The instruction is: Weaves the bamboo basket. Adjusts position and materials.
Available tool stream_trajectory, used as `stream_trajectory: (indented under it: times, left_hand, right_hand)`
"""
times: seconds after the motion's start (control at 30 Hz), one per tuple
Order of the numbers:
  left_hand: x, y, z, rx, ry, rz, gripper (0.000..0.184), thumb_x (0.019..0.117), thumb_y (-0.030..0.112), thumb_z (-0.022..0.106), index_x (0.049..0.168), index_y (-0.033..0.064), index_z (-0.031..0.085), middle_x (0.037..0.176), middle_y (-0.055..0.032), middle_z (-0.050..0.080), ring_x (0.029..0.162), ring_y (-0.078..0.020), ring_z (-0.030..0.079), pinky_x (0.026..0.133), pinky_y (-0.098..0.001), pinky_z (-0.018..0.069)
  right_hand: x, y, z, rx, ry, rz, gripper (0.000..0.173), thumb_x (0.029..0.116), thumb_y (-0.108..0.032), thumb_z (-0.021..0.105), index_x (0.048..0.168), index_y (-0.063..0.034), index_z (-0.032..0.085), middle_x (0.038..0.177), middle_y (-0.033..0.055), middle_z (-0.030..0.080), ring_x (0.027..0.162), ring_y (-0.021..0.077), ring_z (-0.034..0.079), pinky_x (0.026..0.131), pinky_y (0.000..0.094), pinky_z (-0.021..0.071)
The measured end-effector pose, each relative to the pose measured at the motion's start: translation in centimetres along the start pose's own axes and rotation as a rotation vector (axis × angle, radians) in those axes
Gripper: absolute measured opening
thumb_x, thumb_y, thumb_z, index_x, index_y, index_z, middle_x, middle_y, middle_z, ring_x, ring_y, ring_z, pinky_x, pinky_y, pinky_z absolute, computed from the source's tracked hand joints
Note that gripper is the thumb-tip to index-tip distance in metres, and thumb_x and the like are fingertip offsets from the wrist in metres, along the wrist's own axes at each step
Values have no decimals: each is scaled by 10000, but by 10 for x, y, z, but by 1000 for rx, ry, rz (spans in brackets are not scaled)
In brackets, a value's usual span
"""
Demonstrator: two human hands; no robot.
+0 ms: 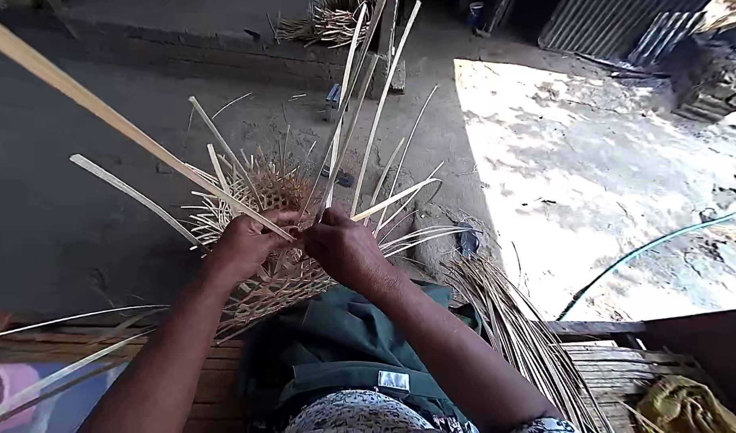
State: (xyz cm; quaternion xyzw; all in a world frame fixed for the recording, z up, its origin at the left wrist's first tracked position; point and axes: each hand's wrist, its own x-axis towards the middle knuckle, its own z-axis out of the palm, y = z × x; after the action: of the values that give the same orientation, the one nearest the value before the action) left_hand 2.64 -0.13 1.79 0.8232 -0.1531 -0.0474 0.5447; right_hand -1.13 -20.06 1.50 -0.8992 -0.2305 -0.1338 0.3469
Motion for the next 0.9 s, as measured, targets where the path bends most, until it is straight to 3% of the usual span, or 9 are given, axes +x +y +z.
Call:
stream_trajectory:
  times: [0.1,0.27,0.33,0.4,0.47,0.53,0.63,0.83,0.9]
  left_hand:
    - [-7,-5,6,-62,67,77,168,942,27,674,1101,80,684,898,27,705,706,-29,635,638,-203,540]
    - [-23,-24,15,2,97,380,174,993,160,599,1126,57,642,991,14,721,842,-57,699,767,-276,609]
    - [-25,-18,19,142,157,375,198,990,213,641,1132,75,645,888,28,712,727,-33,666,672,-243,583]
    - [-26,-9,26,343,267,382,268,973,206,671,1185,45,636,773,-27,673,626,-102,618,597,-312,537]
    - [-24,-7,32,524,360,665,230,992,172,650,1134,-7,639,822,-103,656,685,-167,623,636,-308,544]
    - [-16,-2,32,615,272,839,211,1027,130,573,1175,20,676,989,-166,706,874,-259,700,790,-372,589]
    - [-2,-2,22,747,73,753,354,1000,153,555,1321,103,695,924,-145,734,813,-344,672,710,-486,554]
    - [3,3,1,813,-53,536,337,946,85,670,1279,90,721,972,-176,712,930,-411,661,786,-579,549]
    - [-1,4,1,781,-85,455,308,940,98,698,1247,93,725,1031,-163,714,978,-400,652,828,-594,536]
  right_hand:
    - [-1,0,0,-38,17,59,146,960,-219,707,956,-83,760,914,108,643,709,243,657,594,453,557]
    - [-1,-4,-16,-70,-105,210,190,984,-270,671,956,-105,762,938,98,673,779,260,675,657,499,554]
    - [-1,-5,-16,-72,-111,205,203,974,-288,675,927,-111,763,915,86,687,783,255,681,659,504,555]
    - [-2,-9,-14,-82,-122,210,205,977,-290,671,931,-116,772,929,84,697,807,257,688,675,504,554]
    - [0,-12,-13,-97,-129,216,200,962,-285,675,911,-113,763,917,81,688,806,260,683,669,506,546]
    - [-1,-7,-12,-49,-93,162,164,932,-230,704,907,-82,771,905,96,692,793,264,683,672,509,551]
    - [-15,10,-6,144,35,85,135,931,-105,714,1043,-65,777,968,107,686,788,206,680,707,425,596]
    - [-46,35,11,430,166,362,339,965,-59,655,1300,-4,647,1112,121,731,822,148,724,789,332,615]
    - [-45,35,17,580,209,418,351,977,-62,652,1312,27,600,1036,120,747,814,150,740,777,325,630]
